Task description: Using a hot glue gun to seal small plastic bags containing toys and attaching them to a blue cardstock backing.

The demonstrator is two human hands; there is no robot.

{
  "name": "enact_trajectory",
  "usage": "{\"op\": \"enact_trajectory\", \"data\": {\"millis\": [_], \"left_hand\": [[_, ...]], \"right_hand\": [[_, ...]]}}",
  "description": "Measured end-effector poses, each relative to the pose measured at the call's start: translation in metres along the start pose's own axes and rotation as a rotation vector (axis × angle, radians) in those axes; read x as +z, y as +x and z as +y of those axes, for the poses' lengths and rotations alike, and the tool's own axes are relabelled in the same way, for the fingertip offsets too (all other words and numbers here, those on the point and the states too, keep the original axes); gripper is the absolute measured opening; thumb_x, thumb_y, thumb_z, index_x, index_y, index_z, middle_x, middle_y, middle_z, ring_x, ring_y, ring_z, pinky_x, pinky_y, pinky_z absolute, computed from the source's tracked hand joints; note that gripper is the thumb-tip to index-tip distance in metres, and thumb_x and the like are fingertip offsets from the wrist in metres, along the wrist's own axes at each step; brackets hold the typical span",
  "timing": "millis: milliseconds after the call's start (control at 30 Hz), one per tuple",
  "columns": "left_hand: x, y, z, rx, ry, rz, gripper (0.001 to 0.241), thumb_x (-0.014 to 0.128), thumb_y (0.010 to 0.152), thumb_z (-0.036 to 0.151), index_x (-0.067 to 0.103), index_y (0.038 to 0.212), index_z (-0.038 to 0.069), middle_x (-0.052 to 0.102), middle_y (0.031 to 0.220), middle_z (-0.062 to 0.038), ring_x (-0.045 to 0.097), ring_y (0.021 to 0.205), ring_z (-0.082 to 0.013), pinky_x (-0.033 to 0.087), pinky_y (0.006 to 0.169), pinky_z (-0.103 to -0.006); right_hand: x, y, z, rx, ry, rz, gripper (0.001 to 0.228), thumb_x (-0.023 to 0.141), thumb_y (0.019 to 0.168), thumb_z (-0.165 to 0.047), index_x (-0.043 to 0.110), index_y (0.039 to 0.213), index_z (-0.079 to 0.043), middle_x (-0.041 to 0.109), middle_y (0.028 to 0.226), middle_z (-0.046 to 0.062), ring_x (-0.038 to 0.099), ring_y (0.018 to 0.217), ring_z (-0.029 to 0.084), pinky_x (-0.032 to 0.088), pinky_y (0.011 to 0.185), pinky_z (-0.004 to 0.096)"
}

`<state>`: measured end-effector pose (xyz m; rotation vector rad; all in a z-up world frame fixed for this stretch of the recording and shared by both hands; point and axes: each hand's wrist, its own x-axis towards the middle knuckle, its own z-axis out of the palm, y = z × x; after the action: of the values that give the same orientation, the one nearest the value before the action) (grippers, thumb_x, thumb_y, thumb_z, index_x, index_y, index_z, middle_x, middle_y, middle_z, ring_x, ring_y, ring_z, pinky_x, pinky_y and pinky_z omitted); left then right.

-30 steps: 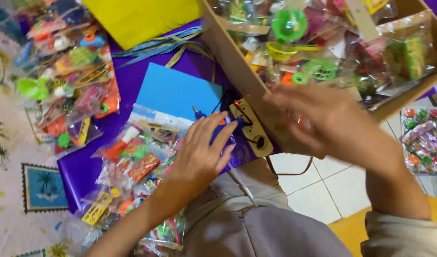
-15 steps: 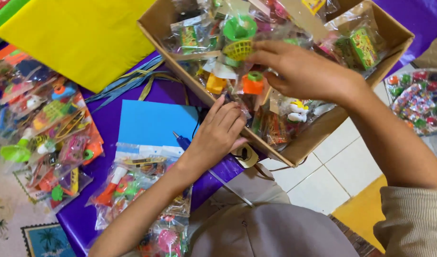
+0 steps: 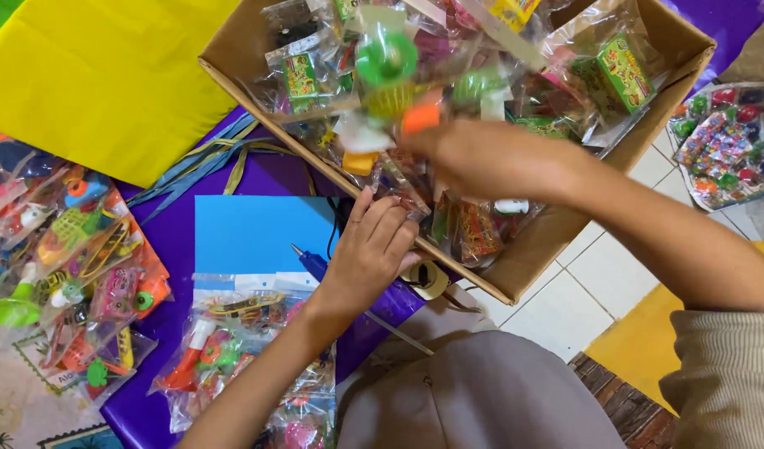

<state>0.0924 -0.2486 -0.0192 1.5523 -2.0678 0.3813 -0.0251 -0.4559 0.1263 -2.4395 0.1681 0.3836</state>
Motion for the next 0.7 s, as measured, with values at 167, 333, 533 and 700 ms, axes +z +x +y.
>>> {"op": "enact_trajectory", "data": {"millis": [167, 333, 533, 700], "left_hand": [[0.007, -0.002, -0.002, -0.005, -0.012, 0.030, 0.042, 0.068, 0.098, 0.042, 0.059, 0.112, 0.004, 0.057, 0.111, -0.014, 0.060, 0.122, -0.0356, 0.033, 0.122, -0.0572], [0.012, -0.004, -0.004, -0.002, -0.024, 0.060, 0.041, 0.063, 0.100, 0.043, 0.060, 0.113, 0.003, 0.058, 0.112, -0.015, 0.060, 0.122, -0.0357, 0.033, 0.122, -0.0566], [0.013, -0.003, -0.004, 0.001, -0.022, 0.086, 0.041, 0.062, 0.100, 0.043, 0.060, 0.113, 0.004, 0.057, 0.109, -0.014, 0.061, 0.119, -0.0360, 0.032, 0.122, -0.0566], [0.019, -0.005, -0.006, 0.016, -0.009, 0.138, 0.043, 0.057, 0.102, 0.046, 0.061, 0.112, 0.004, 0.060, 0.112, -0.015, 0.062, 0.120, -0.0353, 0.035, 0.121, -0.0554]], "right_hand": [[-0.017, 0.010, 0.001, 0.168, -0.070, 0.179, 0.035, 0.050, 0.096, -0.010, 0.066, 0.126, 0.000, 0.073, 0.103, 0.028, 0.073, 0.091, 0.049, 0.059, 0.073, 0.060], [-0.006, 0.024, -0.004, 0.210, -0.192, 0.229, 0.028, 0.053, 0.097, -0.018, 0.074, 0.113, -0.009, 0.076, 0.089, 0.018, 0.077, 0.078, 0.037, 0.061, 0.063, 0.048], [0.011, 0.057, -0.014, -0.280, -0.353, 0.557, 0.028, 0.062, 0.089, -0.004, 0.072, 0.115, -0.001, 0.070, 0.104, 0.021, 0.069, 0.099, 0.036, 0.058, 0.082, 0.043], [0.068, 0.085, 0.043, -0.245, -0.696, 0.387, 0.034, 0.063, 0.089, -0.033, 0.070, 0.119, -0.018, 0.068, 0.114, 0.006, 0.058, 0.122, 0.026, 0.019, 0.123, 0.055]]}}
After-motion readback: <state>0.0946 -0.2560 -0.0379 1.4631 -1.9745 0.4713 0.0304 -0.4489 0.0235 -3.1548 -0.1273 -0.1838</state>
